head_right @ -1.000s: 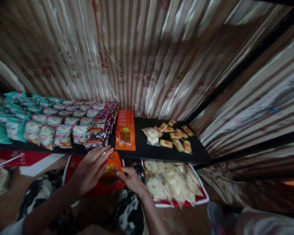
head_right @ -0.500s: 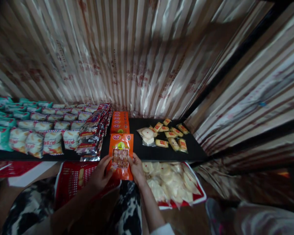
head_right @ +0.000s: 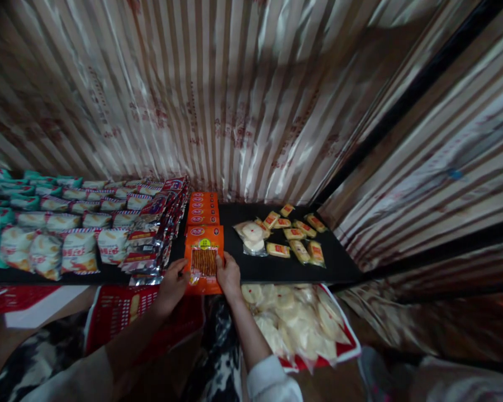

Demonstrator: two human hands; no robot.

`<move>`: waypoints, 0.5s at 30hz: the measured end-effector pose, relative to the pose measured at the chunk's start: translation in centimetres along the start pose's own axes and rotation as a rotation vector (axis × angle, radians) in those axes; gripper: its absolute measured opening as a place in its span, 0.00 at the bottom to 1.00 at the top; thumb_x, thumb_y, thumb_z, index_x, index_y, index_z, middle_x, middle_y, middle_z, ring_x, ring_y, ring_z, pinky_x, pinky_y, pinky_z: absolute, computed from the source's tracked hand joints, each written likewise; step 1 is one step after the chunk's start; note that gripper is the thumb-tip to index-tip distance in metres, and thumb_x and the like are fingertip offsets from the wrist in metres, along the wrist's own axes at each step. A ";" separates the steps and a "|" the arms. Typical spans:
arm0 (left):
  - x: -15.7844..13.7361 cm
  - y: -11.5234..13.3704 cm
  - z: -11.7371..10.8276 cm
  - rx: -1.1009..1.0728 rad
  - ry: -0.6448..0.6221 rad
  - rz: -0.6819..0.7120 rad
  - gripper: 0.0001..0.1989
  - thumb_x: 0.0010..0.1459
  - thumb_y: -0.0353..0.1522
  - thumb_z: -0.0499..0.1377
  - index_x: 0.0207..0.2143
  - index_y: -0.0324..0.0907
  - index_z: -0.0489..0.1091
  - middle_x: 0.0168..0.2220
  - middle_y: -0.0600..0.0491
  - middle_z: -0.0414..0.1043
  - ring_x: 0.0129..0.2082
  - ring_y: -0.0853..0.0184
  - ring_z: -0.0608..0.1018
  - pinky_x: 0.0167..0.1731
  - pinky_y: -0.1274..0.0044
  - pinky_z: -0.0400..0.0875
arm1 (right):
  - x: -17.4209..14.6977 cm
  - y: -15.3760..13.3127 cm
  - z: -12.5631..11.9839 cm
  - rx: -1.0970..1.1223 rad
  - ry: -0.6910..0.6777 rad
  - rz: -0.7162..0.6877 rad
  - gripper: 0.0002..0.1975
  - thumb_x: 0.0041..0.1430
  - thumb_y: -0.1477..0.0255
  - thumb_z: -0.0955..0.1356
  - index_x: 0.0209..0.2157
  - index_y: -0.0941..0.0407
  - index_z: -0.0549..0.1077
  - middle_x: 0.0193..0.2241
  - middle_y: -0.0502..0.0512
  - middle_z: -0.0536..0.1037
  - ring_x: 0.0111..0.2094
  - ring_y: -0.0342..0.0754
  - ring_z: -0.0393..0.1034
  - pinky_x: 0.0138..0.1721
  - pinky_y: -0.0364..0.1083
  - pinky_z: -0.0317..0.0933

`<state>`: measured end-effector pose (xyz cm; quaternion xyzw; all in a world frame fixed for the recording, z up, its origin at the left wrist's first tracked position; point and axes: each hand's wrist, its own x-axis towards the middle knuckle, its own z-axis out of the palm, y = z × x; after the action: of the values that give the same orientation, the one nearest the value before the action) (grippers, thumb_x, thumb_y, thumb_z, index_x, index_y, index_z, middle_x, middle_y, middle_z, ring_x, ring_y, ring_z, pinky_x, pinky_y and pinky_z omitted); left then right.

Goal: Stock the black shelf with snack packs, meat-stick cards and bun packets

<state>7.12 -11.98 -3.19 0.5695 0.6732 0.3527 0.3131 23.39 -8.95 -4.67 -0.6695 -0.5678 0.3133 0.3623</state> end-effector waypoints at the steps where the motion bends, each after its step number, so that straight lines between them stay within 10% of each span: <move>1: 0.3 0.1 0.2 0.011 0.003 -0.002 0.18 0.51 0.27 0.51 0.45 0.40 0.70 0.50 0.48 0.69 0.52 0.62 0.69 0.55 0.68 0.62 | 0.4 -0.2 0.0 -0.042 0.019 -0.015 0.19 0.60 0.62 0.58 0.43 0.57 0.72 0.39 0.57 0.77 0.41 0.50 0.71 0.44 0.48 0.62; 15: 2.7 0.3 1.2 0.180 -0.037 -0.062 0.19 0.52 0.28 0.51 0.48 0.36 0.69 0.54 0.45 0.66 0.55 0.61 0.66 0.57 0.70 0.58 | 2.4 -1.1 1.4 -0.402 0.078 0.012 0.22 0.61 0.67 0.58 0.56 0.57 0.63 0.45 0.63 0.72 0.43 0.52 0.70 0.40 0.47 0.62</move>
<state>7.88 -9.10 -3.64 0.5807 0.7135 0.2705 0.2837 22.05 -6.31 -4.51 -0.7434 -0.6004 0.1694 0.2411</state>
